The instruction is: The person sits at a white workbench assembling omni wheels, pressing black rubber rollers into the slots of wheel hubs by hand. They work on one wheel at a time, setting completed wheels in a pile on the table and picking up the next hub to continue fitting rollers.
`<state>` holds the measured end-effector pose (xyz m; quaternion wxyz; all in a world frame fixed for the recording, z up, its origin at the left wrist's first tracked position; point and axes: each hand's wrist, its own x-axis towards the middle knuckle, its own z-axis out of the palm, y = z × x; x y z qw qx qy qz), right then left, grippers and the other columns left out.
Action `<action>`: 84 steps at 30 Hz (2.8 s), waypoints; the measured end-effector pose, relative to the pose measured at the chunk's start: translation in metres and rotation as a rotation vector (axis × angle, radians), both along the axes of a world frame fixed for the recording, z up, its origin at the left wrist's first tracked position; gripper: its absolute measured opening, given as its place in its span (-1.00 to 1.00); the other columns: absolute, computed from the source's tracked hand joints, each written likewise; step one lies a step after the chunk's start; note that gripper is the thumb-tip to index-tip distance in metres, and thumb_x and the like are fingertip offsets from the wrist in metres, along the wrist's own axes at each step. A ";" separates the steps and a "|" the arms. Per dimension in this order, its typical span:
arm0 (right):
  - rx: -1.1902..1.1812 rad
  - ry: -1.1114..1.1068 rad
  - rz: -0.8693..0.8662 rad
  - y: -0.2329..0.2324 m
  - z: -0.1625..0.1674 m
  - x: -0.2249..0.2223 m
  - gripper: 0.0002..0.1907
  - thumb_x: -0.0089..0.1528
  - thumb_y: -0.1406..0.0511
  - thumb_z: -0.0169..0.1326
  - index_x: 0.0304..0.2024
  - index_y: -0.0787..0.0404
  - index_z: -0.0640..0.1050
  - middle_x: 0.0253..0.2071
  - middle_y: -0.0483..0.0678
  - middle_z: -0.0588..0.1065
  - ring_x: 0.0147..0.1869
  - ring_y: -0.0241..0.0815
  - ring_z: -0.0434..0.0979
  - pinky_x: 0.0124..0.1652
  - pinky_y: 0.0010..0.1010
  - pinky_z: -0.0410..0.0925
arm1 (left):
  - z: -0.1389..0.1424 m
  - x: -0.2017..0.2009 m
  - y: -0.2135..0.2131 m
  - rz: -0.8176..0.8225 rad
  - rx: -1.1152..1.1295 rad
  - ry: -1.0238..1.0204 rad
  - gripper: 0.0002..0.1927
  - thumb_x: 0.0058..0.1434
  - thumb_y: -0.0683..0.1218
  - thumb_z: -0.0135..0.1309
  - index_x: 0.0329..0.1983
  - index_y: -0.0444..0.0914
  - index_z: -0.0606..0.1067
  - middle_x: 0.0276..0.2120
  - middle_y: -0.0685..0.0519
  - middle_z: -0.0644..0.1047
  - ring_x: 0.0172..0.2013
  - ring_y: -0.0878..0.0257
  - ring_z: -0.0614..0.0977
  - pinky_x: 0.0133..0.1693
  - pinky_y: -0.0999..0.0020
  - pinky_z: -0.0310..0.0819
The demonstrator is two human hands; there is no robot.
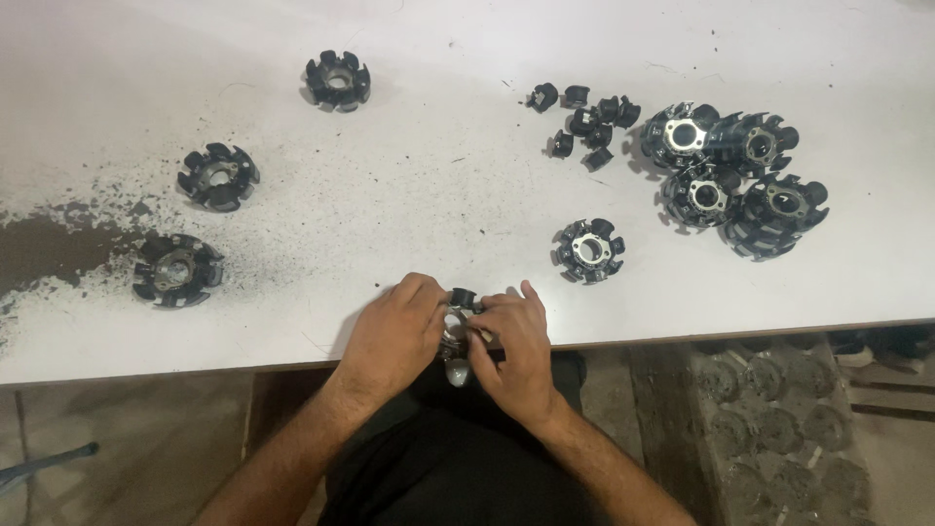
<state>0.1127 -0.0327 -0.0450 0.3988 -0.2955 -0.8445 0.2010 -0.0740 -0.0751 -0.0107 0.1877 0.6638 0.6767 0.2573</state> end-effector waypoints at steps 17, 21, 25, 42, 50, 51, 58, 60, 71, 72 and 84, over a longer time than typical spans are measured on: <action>0.027 0.034 -0.014 -0.005 -0.012 0.000 -0.75 0.13 0.44 0.25 -0.16 0.20 0.53 -0.17 -0.04 0.53 0.18 -0.01 0.51 0.41 0.18 0.12 | -0.023 0.008 -0.011 -0.035 0.268 0.074 -0.74 0.09 -0.21 0.19 -0.15 -0.33 0.46 -0.11 -0.05 0.48 -0.19 0.07 0.64 -0.26 0.25 0.62; 0.048 0.032 -0.003 -0.006 -0.013 -0.004 -0.74 0.11 0.42 0.30 -0.16 0.19 0.55 -0.16 -0.04 0.54 0.18 -0.01 0.51 0.40 0.15 0.14 | -0.030 0.008 -0.012 -0.023 0.311 0.083 -0.76 0.09 -0.25 0.18 -0.17 -0.32 0.46 -0.13 -0.02 0.48 -0.23 0.12 0.65 -0.30 0.31 0.62; 0.050 0.029 -0.008 -0.007 -0.008 -0.006 -0.72 0.10 0.45 0.30 -0.16 0.22 0.54 -0.16 -0.02 0.52 0.16 0.00 0.51 0.37 0.15 0.17 | -0.029 0.009 -0.011 -0.006 0.364 0.095 -0.77 0.09 -0.25 0.17 -0.17 -0.30 0.46 -0.15 -0.01 0.48 -0.23 0.14 0.65 -0.28 0.32 0.63; 0.121 -0.172 -0.229 0.033 -0.002 0.043 -0.79 0.23 0.40 0.23 -0.10 0.19 0.52 -0.10 0.00 0.54 0.12 -0.02 0.52 0.38 0.17 0.14 | 0.007 -0.150 -0.056 0.530 0.460 0.473 -0.52 0.29 -0.01 0.32 0.13 -0.36 0.45 0.16 -0.26 0.50 0.21 -0.10 0.54 0.22 0.03 0.47; 0.146 -0.116 -0.350 0.054 0.005 0.063 -0.78 0.27 0.41 0.20 -0.05 0.22 0.50 -0.03 0.02 0.52 0.16 0.04 0.49 0.40 0.10 0.16 | 0.009 -0.166 -0.039 0.644 -0.105 0.411 0.02 0.17 0.23 0.34 0.44 -0.48 0.18 0.02 -0.34 0.51 0.00 -0.17 0.55 -0.04 -0.06 0.54; 0.150 -0.110 -0.349 0.057 0.005 0.063 -0.78 0.28 0.41 0.20 -0.04 0.23 0.49 -0.02 0.03 0.52 0.17 0.05 0.49 0.40 0.10 0.16 | 0.012 -0.155 -0.032 0.555 -0.055 0.404 0.02 0.12 0.21 0.35 0.43 -0.47 0.18 0.06 -0.30 0.52 0.01 -0.14 0.56 0.00 -0.05 0.55; 0.151 -0.128 -0.400 0.069 0.006 0.066 -0.76 0.29 0.39 0.20 -0.02 0.25 0.48 -0.04 0.01 0.52 0.19 0.08 0.48 0.43 0.21 0.09 | 0.024 -0.042 -0.003 -0.150 -0.323 0.040 0.11 0.03 0.10 0.36 0.56 -0.09 0.01 0.35 -0.11 0.25 0.35 0.01 0.25 0.38 -0.07 0.06; 0.180 -0.035 -0.398 0.059 0.006 0.063 -0.77 0.31 0.40 0.17 -0.02 0.25 0.46 -0.04 0.02 0.51 0.26 0.08 0.49 0.48 0.24 0.03 | 0.026 -0.028 0.000 -0.262 -0.153 -0.047 0.04 0.01 0.08 0.35 0.50 -0.14 0.07 0.39 -0.11 0.25 0.39 -0.05 0.24 0.37 -0.09 0.11; 0.019 0.006 -0.135 0.011 0.010 0.004 -0.77 0.22 0.40 0.22 -0.09 0.23 0.50 -0.11 -0.01 0.53 0.11 -0.01 0.53 0.40 0.12 0.08 | 0.004 0.008 -0.001 -0.019 0.042 -0.017 -0.70 0.22 0.03 0.18 -0.14 -0.29 0.57 0.21 -0.16 0.40 0.31 -0.08 0.34 0.28 -0.09 0.20; 0.007 -0.014 -0.132 0.011 0.011 0.000 -0.78 0.21 0.41 0.22 -0.10 0.23 0.52 -0.13 -0.02 0.53 0.08 -0.02 0.53 0.39 0.11 0.08 | 0.003 0.008 0.000 -0.017 0.042 -0.030 -0.73 0.24 -0.01 0.15 -0.12 -0.30 0.59 0.19 -0.15 0.42 0.28 -0.06 0.38 0.26 -0.09 0.21; 0.013 -0.091 -0.107 0.020 0.011 -0.005 -0.79 0.25 0.39 0.20 -0.09 0.25 0.48 -0.19 -0.04 0.50 -0.02 -0.08 0.52 0.41 0.14 0.03 | 0.049 -0.013 -0.030 -0.104 0.244 0.263 -0.71 0.08 -0.09 0.21 -0.14 -0.30 0.58 0.16 -0.30 0.40 0.18 -0.12 0.41 0.15 -0.11 0.29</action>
